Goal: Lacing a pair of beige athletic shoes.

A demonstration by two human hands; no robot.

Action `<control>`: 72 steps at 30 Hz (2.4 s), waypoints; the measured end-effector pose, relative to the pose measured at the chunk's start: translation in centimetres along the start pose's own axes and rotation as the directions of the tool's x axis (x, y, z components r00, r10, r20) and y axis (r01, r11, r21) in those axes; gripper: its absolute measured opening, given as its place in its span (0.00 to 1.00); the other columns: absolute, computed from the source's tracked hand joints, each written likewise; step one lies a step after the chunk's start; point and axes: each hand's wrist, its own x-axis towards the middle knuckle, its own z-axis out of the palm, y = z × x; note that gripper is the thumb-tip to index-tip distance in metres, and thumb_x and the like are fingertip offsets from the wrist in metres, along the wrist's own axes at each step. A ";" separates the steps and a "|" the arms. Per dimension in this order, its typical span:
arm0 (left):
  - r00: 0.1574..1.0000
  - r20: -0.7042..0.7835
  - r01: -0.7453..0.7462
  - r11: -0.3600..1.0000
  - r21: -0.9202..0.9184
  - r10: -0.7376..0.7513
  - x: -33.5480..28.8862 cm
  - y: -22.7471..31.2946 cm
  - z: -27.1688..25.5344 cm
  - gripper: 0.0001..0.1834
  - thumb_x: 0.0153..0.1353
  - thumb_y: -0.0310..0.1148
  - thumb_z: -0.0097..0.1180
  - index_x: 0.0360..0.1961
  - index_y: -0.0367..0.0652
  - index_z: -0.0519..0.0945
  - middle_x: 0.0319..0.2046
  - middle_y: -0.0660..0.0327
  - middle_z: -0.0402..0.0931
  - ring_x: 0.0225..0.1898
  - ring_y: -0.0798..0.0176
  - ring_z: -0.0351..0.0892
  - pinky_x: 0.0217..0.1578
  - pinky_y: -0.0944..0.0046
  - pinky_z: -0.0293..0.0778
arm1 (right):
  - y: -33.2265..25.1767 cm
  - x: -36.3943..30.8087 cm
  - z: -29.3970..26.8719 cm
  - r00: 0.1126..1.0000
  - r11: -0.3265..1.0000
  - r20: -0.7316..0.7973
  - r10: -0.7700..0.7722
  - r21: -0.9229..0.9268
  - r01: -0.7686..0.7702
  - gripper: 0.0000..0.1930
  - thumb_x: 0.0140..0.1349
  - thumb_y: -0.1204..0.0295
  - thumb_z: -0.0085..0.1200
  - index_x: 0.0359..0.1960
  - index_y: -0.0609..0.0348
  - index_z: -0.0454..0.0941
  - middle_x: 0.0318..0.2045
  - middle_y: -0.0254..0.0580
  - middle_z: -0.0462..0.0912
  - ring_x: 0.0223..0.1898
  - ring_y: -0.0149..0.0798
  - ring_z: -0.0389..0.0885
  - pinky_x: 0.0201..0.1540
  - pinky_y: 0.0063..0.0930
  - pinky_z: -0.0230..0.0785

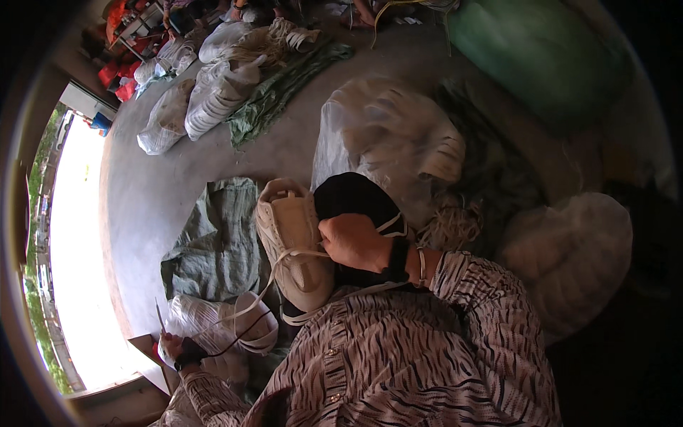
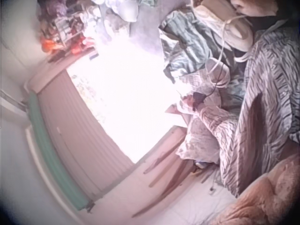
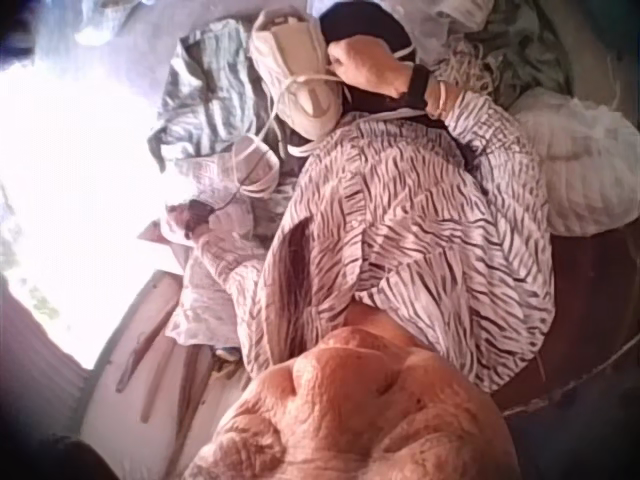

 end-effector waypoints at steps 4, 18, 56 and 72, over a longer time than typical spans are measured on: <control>0.837 0.544 0.259 0.920 -0.293 -0.062 0.4 -5.5 4.7 0.16 0.69 0.32 0.34 0.55 0.42 0.63 0.48 0.56 0.67 0.48 0.64 0.69 0.49 0.68 0.68 | -1.1 0.4 0.5 0.999 0.999 0.014 -0.035 -0.028 0.035 0.04 0.51 0.72 0.52 0.23 0.59 0.73 0.21 0.49 0.78 0.29 0.50 0.79 0.32 0.43 0.70; 0.921 -0.011 -0.293 0.711 0.639 0.389 -8.5 18.4 2.2 0.20 0.63 0.29 0.50 0.57 0.39 0.69 0.34 0.61 0.78 0.17 0.80 0.59 0.15 0.78 0.56 | 0.8 4.4 -0.8 0.714 0.702 0.196 -0.672 -0.140 0.699 0.11 0.53 0.68 0.53 0.18 0.58 0.68 0.26 0.41 0.69 0.27 0.44 0.76 0.31 0.37 0.70; 0.953 0.302 -0.243 0.541 0.805 -0.022 -6.2 10.4 13.2 0.10 0.53 0.32 0.56 0.21 0.35 0.75 0.18 0.68 0.70 0.21 0.76 0.65 0.21 0.73 0.61 | -1.5 2.8 1.8 0.936 0.823 0.170 -0.308 -0.446 0.352 0.05 0.40 0.76 0.56 0.22 0.61 0.79 0.30 0.43 0.75 0.38 0.44 0.76 0.37 0.34 0.73; 0.698 0.708 -0.563 -0.692 0.453 -0.105 -6.3 13.5 17.7 0.08 0.48 0.35 0.59 0.28 0.46 0.77 0.31 0.59 0.73 0.41 0.54 0.71 0.42 0.53 0.66 | 0.1 4.5 -0.5 0.956 0.605 0.284 -0.075 0.775 -0.183 0.07 0.61 0.77 0.46 0.39 0.64 0.73 0.26 0.36 0.78 0.21 0.22 0.72 0.24 0.15 0.66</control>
